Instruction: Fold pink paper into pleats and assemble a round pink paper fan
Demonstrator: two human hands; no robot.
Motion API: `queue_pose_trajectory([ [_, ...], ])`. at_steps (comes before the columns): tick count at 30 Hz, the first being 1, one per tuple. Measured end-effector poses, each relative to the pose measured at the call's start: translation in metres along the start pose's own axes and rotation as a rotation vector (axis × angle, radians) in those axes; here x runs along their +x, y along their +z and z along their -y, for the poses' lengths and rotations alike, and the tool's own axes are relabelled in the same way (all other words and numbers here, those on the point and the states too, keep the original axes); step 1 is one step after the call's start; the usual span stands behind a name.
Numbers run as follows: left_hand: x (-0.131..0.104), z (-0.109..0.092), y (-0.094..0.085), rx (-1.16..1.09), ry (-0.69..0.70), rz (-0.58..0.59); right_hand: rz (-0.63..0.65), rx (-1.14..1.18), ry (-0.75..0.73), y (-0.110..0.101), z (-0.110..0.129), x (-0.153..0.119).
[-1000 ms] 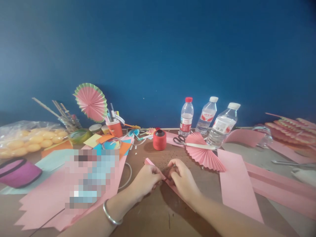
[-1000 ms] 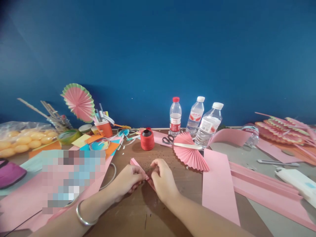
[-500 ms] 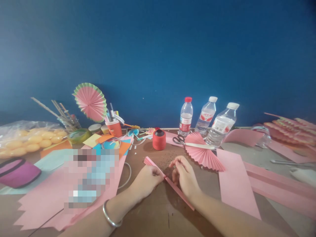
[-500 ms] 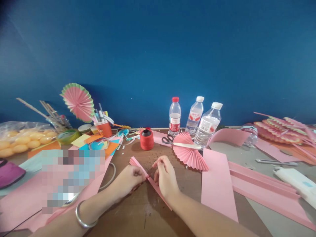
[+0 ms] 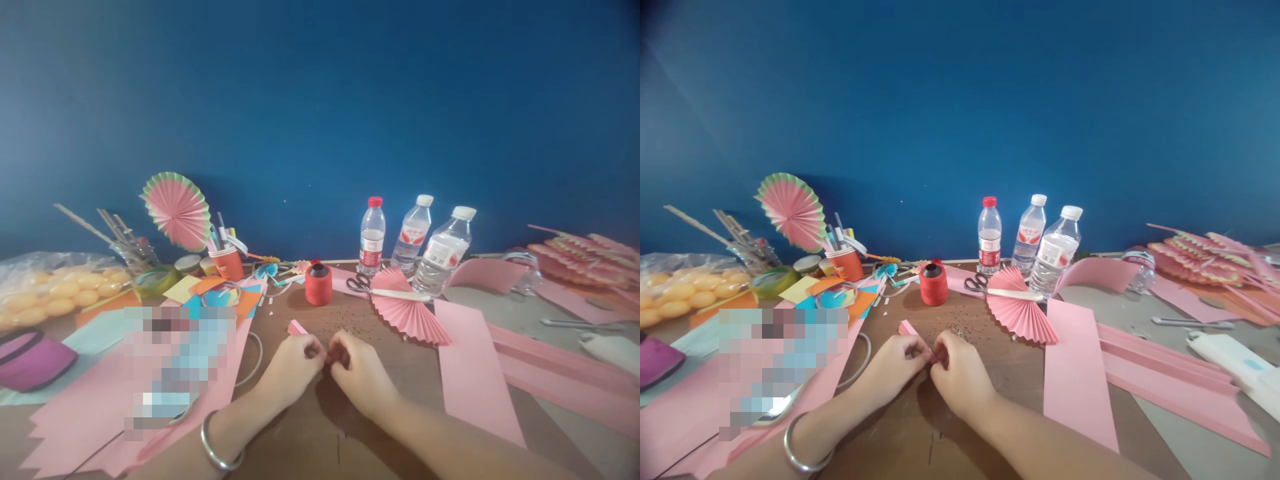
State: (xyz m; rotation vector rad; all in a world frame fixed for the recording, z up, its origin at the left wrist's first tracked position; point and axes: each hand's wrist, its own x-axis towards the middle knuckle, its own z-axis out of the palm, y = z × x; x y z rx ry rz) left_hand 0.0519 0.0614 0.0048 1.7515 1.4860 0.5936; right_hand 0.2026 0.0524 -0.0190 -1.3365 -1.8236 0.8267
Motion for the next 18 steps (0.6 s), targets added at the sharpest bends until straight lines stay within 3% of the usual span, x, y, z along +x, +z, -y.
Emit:
queue_pose_trajectory([
  [13,-0.0045,0.0010,-0.0052,0.140,0.036,0.019,-0.038,-0.045,-0.004,0.0002,0.0005,0.0008],
  [15,-0.0060,0.0008,-0.0063,0.206,0.090,-0.001,-0.043,-0.063,-0.008,0.0018,-0.0010,0.0012],
  [18,-0.0075,-0.0023,-0.0085,0.389,0.288,-0.074,-0.041,-0.074,-0.002,0.0029,-0.0022,0.0013],
])
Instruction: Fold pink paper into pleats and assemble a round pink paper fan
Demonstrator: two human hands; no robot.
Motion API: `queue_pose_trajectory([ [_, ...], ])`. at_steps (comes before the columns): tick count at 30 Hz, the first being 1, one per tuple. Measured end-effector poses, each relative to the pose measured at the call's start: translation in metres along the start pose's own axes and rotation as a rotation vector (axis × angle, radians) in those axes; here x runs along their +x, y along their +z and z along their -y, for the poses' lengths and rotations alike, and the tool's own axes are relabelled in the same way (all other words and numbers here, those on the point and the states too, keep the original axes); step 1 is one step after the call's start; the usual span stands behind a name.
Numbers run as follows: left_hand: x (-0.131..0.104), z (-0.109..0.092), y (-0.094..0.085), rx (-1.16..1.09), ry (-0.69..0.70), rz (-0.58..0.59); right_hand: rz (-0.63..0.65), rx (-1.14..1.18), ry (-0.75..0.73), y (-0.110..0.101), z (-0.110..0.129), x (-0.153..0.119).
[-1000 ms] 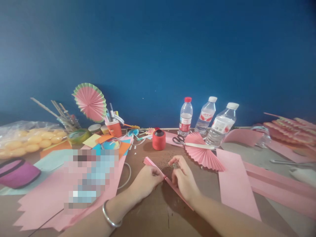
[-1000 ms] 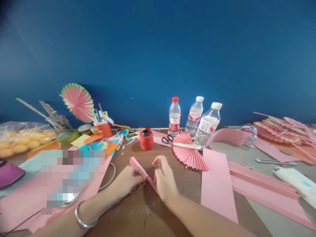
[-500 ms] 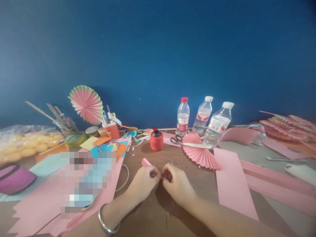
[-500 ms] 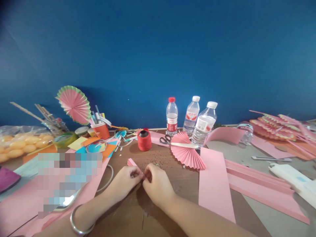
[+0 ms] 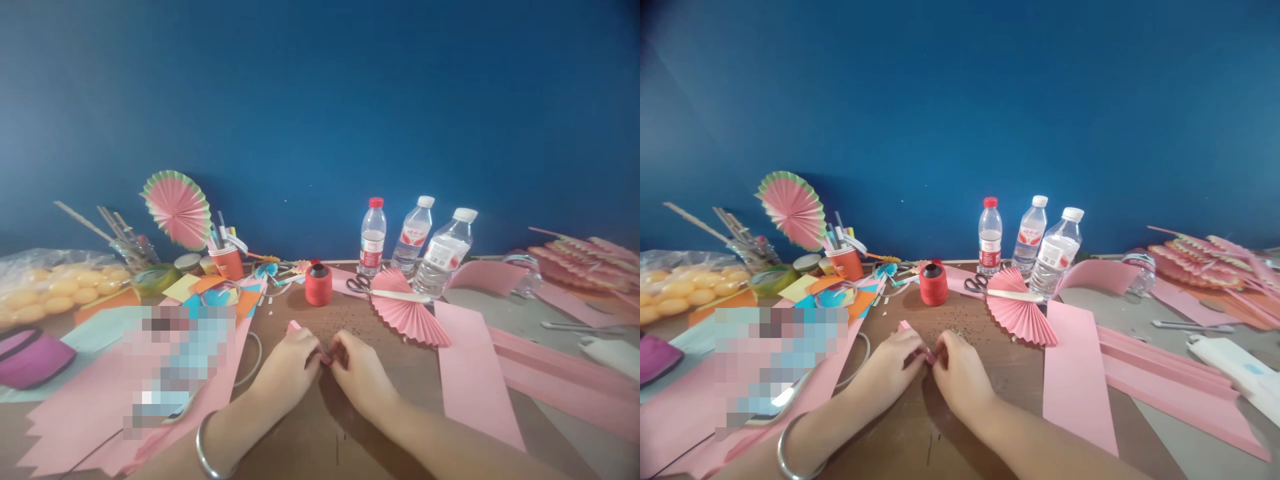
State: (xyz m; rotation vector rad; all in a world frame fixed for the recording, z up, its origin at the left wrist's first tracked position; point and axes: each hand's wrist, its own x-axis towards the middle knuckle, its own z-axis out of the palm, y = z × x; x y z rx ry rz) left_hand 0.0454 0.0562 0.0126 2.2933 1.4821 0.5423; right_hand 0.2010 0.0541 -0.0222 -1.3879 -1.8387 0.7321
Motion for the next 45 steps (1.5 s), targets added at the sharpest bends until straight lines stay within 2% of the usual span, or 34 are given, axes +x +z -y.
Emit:
queue_pose_trajectory([
  [2,0.000,-0.002,-0.002,0.094,0.129,-0.002,0.001,-0.001,0.000,0.000,0.000,0.000],
  [4,0.001,-0.003,-0.004,0.138,0.175,0.072,0.001,-0.012,-0.021,0.000,0.000,-0.001],
  [7,0.001,-0.003,-0.004,0.217,0.147,0.183,0.003,-0.061,-0.057,0.000,0.001,-0.002],
  [12,-0.001,-0.005,-0.003,0.380,0.128,0.242,-0.003,-0.196,-0.111,0.001,0.002,-0.005],
  [17,-0.002,-0.007,-0.005,0.340,0.074,0.255,0.010,-0.325,-0.109,0.002,0.001,-0.007],
  [24,-0.004,-0.008,-0.008,0.271,0.048,0.259,0.043,-0.377,-0.103,0.001,0.002,-0.008],
  [31,-0.006,-0.005,-0.008,0.376,0.133,0.322,0.126,-0.429,-0.084,-0.002,0.005,-0.008],
  [36,-0.006,-0.002,-0.005,0.437,0.183,0.308,0.181,-0.473,-0.129,-0.006,0.007,-0.009],
  [45,-0.005,-0.003,-0.007,0.494,0.218,0.345,0.181,-0.528,-0.138,-0.008,0.009,-0.008],
])
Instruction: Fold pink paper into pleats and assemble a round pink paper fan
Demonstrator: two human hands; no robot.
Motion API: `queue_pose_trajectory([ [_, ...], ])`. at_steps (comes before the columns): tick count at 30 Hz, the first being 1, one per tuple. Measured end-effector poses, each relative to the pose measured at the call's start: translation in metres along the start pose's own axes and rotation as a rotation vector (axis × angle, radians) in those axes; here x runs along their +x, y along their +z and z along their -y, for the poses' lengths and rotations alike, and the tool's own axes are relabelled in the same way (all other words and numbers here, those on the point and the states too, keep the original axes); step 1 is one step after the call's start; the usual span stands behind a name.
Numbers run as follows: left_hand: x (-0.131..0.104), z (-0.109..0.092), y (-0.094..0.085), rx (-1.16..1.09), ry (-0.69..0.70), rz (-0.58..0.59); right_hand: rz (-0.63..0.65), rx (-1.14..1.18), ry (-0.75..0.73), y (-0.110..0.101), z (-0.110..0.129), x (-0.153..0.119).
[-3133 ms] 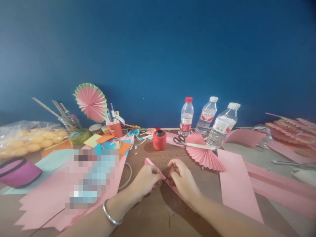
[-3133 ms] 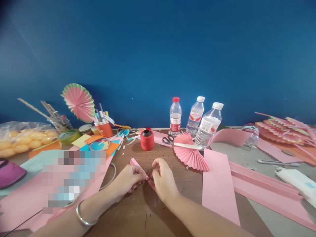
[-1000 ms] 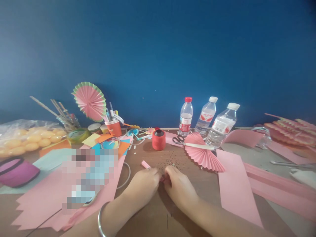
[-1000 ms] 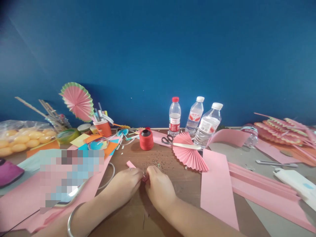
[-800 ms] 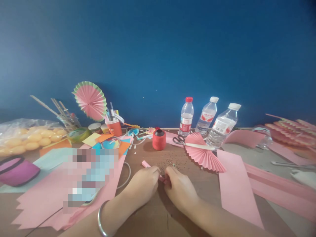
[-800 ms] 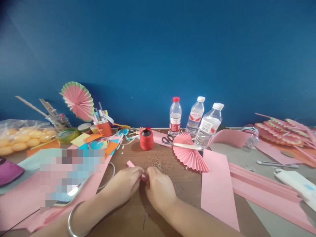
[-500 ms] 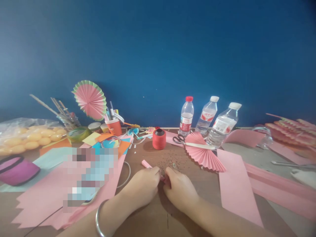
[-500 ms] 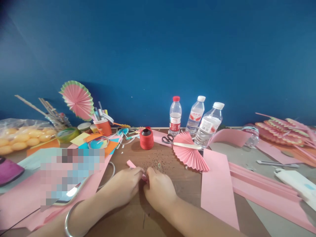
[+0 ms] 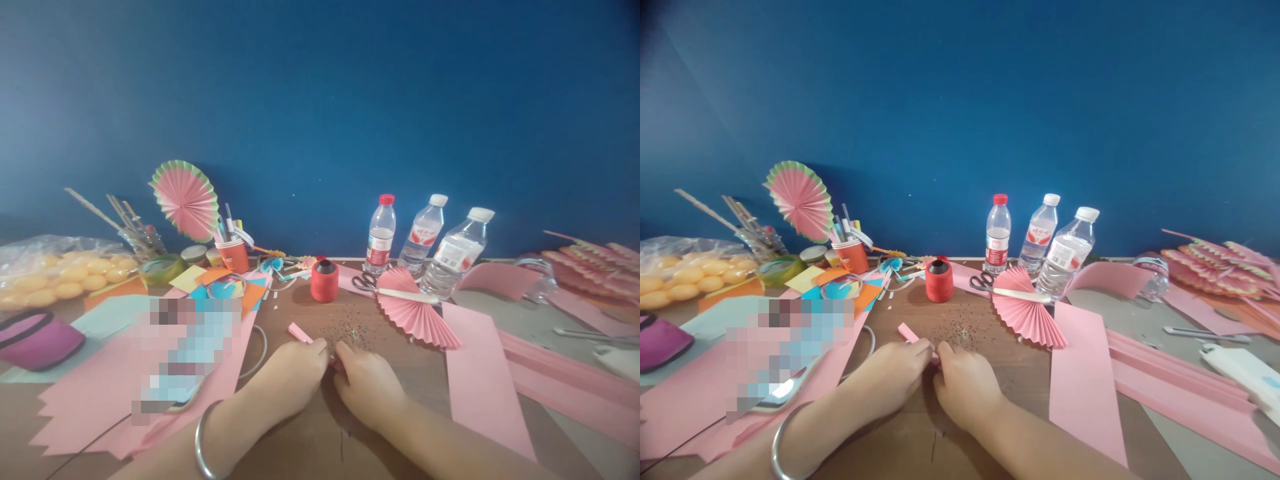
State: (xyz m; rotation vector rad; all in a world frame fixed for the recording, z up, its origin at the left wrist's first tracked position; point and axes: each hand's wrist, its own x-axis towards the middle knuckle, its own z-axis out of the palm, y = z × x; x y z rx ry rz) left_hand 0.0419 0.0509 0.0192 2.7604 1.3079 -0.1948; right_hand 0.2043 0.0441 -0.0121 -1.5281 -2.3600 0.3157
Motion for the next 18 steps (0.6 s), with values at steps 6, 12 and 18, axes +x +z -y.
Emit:
queue_pose_trajectory([
  [6,0.0007,-0.0009,-0.0037,0.025,-0.011,0.028,0.006,-0.039,0.006,0.0035,-0.0019,-0.0002],
  [12,0.0018,-0.0005,-0.0046,0.059,0.019,0.059,0.020,-0.078,0.014,0.0029,-0.0020,0.0000],
  [18,0.0026,0.0032,-0.0089,0.026,-0.021,0.088,0.028,-0.070,0.062,0.0029,-0.0021,0.0006],
])
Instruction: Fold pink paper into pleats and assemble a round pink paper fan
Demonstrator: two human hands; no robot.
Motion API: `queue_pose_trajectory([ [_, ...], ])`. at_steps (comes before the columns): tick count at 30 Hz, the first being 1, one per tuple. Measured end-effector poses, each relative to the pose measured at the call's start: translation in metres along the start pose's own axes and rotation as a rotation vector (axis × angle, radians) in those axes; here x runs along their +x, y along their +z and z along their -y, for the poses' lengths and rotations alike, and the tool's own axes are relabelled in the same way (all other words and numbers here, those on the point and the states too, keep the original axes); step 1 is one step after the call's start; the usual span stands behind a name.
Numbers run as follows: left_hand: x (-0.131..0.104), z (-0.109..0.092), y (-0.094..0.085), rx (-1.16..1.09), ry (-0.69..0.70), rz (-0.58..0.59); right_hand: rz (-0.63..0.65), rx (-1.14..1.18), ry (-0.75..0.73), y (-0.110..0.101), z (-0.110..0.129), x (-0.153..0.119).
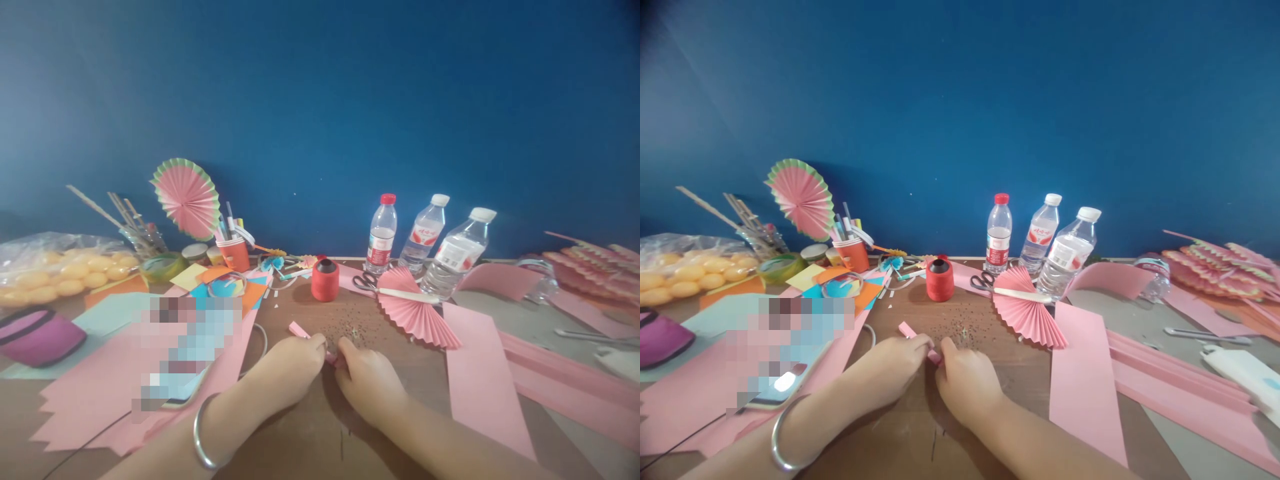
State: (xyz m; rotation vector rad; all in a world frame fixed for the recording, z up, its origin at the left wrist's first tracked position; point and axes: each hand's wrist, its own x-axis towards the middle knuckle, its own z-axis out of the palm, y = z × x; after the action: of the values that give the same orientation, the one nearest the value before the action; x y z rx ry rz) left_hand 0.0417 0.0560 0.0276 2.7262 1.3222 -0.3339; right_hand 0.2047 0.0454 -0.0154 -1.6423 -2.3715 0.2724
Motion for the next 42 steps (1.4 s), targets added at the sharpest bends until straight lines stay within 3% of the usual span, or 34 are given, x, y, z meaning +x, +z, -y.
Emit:
queue_pose_trajectory([
  [5,-0.003,0.002,-0.004,0.037,-0.034,-0.059,0.014,0.010,0.003,-0.001,0.000,0.000],
  [14,-0.003,0.002,0.001,0.128,0.030,-0.136,0.007,-0.015,0.000,-0.001,0.000,0.000],
  [25,-0.004,0.000,-0.003,0.019,-0.036,-0.020,-0.008,-0.009,-0.029,0.001,-0.001,0.000],
  [33,-0.005,0.010,0.005,-0.111,0.026,-0.143,-0.012,-0.022,-0.052,0.001,-0.001,0.002],
  [42,-0.005,0.014,0.006,-0.101,0.031,-0.118,0.014,-0.062,-0.050,0.001,-0.001,0.002],
])
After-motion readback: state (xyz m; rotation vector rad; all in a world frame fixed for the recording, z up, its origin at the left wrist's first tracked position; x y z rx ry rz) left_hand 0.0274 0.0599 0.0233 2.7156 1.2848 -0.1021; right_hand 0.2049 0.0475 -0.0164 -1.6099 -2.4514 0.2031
